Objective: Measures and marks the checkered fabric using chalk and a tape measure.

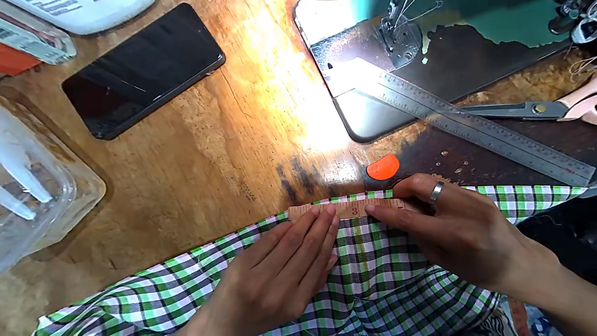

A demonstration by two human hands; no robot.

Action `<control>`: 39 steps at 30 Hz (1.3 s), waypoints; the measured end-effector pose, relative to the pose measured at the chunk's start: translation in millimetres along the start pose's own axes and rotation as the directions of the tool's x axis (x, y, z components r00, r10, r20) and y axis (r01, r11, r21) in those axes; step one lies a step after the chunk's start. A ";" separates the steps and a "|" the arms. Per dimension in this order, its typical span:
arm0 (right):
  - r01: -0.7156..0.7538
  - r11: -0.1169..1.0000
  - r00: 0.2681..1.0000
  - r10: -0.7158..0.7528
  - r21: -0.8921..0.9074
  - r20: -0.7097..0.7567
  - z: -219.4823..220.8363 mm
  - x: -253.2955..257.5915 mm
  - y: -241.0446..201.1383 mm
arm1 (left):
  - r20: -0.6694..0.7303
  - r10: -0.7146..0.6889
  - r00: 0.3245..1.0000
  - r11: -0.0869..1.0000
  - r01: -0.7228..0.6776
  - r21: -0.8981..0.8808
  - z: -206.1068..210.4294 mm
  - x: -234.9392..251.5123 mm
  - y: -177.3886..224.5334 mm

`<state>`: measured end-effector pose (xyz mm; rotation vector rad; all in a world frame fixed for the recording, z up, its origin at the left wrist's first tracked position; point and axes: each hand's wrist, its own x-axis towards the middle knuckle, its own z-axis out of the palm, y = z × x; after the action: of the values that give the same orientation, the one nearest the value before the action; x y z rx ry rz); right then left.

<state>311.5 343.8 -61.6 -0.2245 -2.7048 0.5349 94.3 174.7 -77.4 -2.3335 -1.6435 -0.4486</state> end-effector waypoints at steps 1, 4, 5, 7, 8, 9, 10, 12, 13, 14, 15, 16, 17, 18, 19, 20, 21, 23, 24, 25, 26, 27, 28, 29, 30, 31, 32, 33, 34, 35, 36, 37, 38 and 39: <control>-0.002 1.000 1.000 0.002 0.001 0.006 -0.3 0.1 0.0 | 0.004 0.001 1.000 1.000 -0.001 0.010 -1.1 -0.1 1.9; -0.018 1.000 1.000 0.018 0.007 0.018 -1.1 0.9 -0.1 | 0.016 -0.016 1.000 0.999 0.015 0.038 -2.5 -0.4 7.6; -0.024 1.000 0.999 0.024 0.011 0.025 -1.8 1.0 -0.2 | 0.020 -0.022 1.000 0.999 0.021 0.046 -2.5 -0.3 8.7; -0.038 0.999 0.999 0.037 0.026 0.040 -3.3 1.5 -0.7 | 0.016 -0.027 1.000 0.999 0.026 0.046 -2.1 -0.3 8.8; -0.045 0.999 0.998 0.044 0.030 0.045 -4.0 1.9 -0.9 | 0.009 -0.023 1.000 0.999 0.023 0.034 -1.5 -0.3 8.1; -0.048 0.998 0.998 0.047 0.031 0.044 -4.3 2.5 -1.0 | 0.002 -0.019 1.000 1.000 0.019 0.015 -0.7 -0.3 7.3; -0.047 0.998 0.998 0.046 0.028 0.039 -4.2 3.0 -0.9 | -0.005 -0.015 1.000 1.000 0.015 -0.006 0.4 -0.4 6.7; -0.050 0.999 0.998 0.050 0.014 0.041 -4.5 3.3 -1.2 | -0.007 -0.002 1.000 0.999 0.002 -0.039 2.2 -0.9 6.3; -0.050 0.999 0.998 0.050 0.001 0.042 -4.9 3.5 -1.3 | -0.001 0.002 1.000 0.999 -0.002 -0.040 2.3 -1.0 6.7; -0.051 0.999 0.998 0.052 -0.013 0.048 -5.6 3.6 -1.3 | 0.005 0.004 1.000 0.999 -0.004 -0.035 2.2 -1.0 7.2; -0.058 0.998 0.997 0.059 -0.022 0.055 -6.0 3.5 -1.1 | 0.010 0.004 1.000 1.000 -0.003 -0.028 2.0 -1.0 8.1; -0.067 0.998 0.996 0.068 -0.022 0.064 -6.7 3.3 -0.5 | 0.013 0.000 1.000 1.000 0.001 -0.021 1.8 -0.9 8.9; -0.080 0.997 0.993 0.080 -0.005 0.084 -8.3 3.1 0.4 | 0.012 -0.004 1.000 1.000 0.004 -0.018 1.9 -0.8 9.5; -0.098 0.995 0.988 0.094 0.022 0.122 -11.7 2.8 2.0 | 0.012 -0.007 1.000 1.000 0.007 -0.015 1.9 -0.9 10.1; -0.113 0.992 0.981 0.103 0.056 0.162 -16.4 3.2 4.4 | 0.013 -0.011 1.000 1.000 0.011 -0.015 1.5 -0.9 10.6; -0.119 0.988 0.980 0.101 0.097 0.171 -20.5 4.7 7.5 | 0.012 -0.014 1.000 1.000 0.014 -0.019 1.2 -1.0 10.7; -0.112 0.985 0.985 0.094 0.127 0.144 -23.5 7.7 10.9 | 0.011 -0.017 1.000 1.000 0.017 -0.023 1.3 -1.2 10.9; -0.088 0.993 0.993 0.081 0.080 0.090 -27.7 15.6 17.1 | 0.008 -0.024 1.000 0.999 0.024 -0.031 2.0 -1.8 11.6; -0.077 0.997 0.993 0.075 0.013 0.092 -28.9 19.3 19.6 | 0.004 -0.024 1.000 0.999 0.025 -0.038 2.3 -1.8 11.6; -0.060 0.997 0.992 0.065 -0.054 0.109 -29.4 22.5 21.6 | -0.001 -0.023 1.000 0.999 0.023 -0.043 2.4 -1.5 11.3; -0.041 0.994 0.990 0.055 -0.100 0.132 -29.3 25.0 23.0 | -0.004 -0.022 1.000 0.999 0.021 -0.047 2.4 -1.3 10.9; -0.022 0.991 0.988 0.041 -0.128 0.151 -28.5 26.9 23.9 | -0.005 -0.024 1.000 0.998 0.023 -0.052 2.5 -1.3 10.6; 0.000 0.990 0.986 0.024 -0.144 0.164 -27.2 28.4 24.5 | -0.008 -0.025 1.000 0.998 0.025 -0.056 2.9 -1.3 10.4; 0.016 0.988 0.985 0.011 -0.151 0.171 -25.9 29.3 25.1 | -0.012 -0.028 1.000 0.998 0.027 -0.064 3.4 -1.2 10.5; 0.021 0.988 0.984 0.006 -0.150 0.176 -24.8 29.7 25.5 | -0.013 -0.029 1.000 0.997 0.028 -0.068 3.7 -1.3 10.8; 0.018 0.989 0.984 0.008 -0.146 0.175 -23.9 30.0 26.1 | -0.013 -0.029 1.000 0.997 0.028 -0.066 4.0 -1.5 11.3; 0.007 0.990 0.984 0.017 -0.138 0.175 -23.4 30.7 26.7 | -0.013 -0.031 0.999 0.998 0.030 -0.063 4.4 -1.7 11.9; -0.004 0.992 0.984 0.027 -0.130 0.177 -23.6 31.8 27.4 | -0.010 -0.033 0.999 0.998 0.033 -0.060 4.5 -1.8 12.7; -0.010 0.992 0.982 0.033 -0.123 0.188 -24.4 33.7 28.4 | -0.004 -0.039 0.999 0.998 0.039 -0.058 4.4 -2.1 14.0; -0.013 0.993 0.978 0.038 -0.118 0.207 -26.1 36.5 29.4 | 0.004 -0.046 0.999 0.997 0.046 -0.058 4.0 -2.3 15.2; -0.016 0.993 0.971 0.043 -0.115 0.235 -28.5 40.4 30.4 | 0.007 -0.053 0.999 0.997 0.053 -0.062 3.8 -2.2 16.0; -0.011 0.993 0.961 0.042 -0.114 0.272 -31.1 45.6 31.2 | 0.007 -0.058 0.998 0.996 0.058 -0.068 3.8 -2.1 16.5; 0.008 0.993 0.948 0.030 -0.117 0.316 -33.2 51.9 32.1 | 0.008 -0.059 0.998 0.996 0.059 -0.073 3.6 -2.3 16.8; 0.040 0.992 0.934 0.006 -0.119 0.358 -34.5 59.5 33.3 | 0.010 -0.057 0.998 0.995 0.058 -0.076 3.2 -2.5 16.8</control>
<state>273.0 399.2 -25.7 -0.1471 -3.0979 0.4364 109.8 168.2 -81.8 -2.3491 -1.7302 -0.5238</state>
